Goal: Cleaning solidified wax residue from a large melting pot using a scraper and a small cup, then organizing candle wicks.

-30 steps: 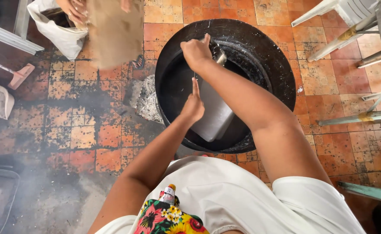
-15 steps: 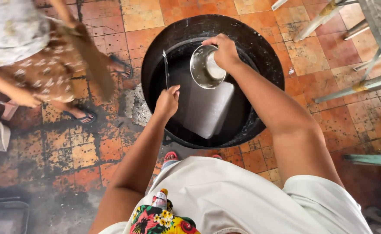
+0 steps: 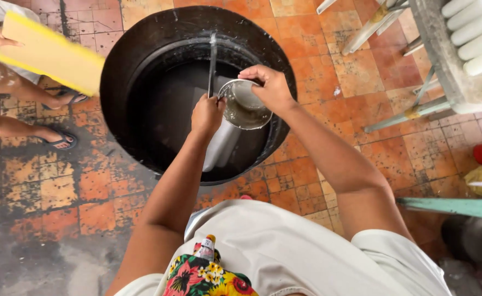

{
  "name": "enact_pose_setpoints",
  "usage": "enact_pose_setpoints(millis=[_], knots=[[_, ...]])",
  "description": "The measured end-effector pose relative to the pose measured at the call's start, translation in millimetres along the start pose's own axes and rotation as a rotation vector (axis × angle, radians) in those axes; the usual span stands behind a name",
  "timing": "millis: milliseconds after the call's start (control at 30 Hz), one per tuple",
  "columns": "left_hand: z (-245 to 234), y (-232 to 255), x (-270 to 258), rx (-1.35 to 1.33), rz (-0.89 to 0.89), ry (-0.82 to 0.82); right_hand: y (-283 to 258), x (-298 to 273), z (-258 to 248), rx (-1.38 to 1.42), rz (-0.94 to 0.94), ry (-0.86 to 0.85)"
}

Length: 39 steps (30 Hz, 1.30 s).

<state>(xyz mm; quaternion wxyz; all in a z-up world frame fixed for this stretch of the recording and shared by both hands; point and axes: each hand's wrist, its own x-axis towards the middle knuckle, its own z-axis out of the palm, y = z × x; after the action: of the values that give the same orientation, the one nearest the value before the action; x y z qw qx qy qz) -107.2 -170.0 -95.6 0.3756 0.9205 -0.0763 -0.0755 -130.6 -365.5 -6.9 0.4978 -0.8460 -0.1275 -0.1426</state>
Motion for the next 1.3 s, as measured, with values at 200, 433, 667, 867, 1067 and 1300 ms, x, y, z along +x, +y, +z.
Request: enact_pose_setpoints(millis=[200, 433, 667, 867, 1067, 1300], knots=[[28.7, 18.9, -5.3, -0.168, -0.059, 0.089, 16.7, -36.2, -42.4, 0.037, -0.062, 0.065], [-28.6, 108.6, -67.1, -0.185, 0.009, -0.045, 54.0, -31.3, -43.9, 0.243, 0.048, 0.352], [-12.1, 81.9, -84.3, 0.239, 0.125, -0.102, 80.1, -20.3, -46.5, 0.202, 0.01, 0.366], [15.0, 53.6, -48.9, 0.648, 0.355, 0.301, 64.7, -14.9, -34.6, 0.165, -0.111, 0.307], [9.2, 54.1, -45.7, 0.789, 0.457, 0.509, 56.6, -7.9, -33.5, 0.206, -0.163, 0.295], [8.4, 54.2, -48.1, 0.724, 0.489, 0.418, 52.7, -4.3, -33.4, 0.298, -0.194, 0.316]])
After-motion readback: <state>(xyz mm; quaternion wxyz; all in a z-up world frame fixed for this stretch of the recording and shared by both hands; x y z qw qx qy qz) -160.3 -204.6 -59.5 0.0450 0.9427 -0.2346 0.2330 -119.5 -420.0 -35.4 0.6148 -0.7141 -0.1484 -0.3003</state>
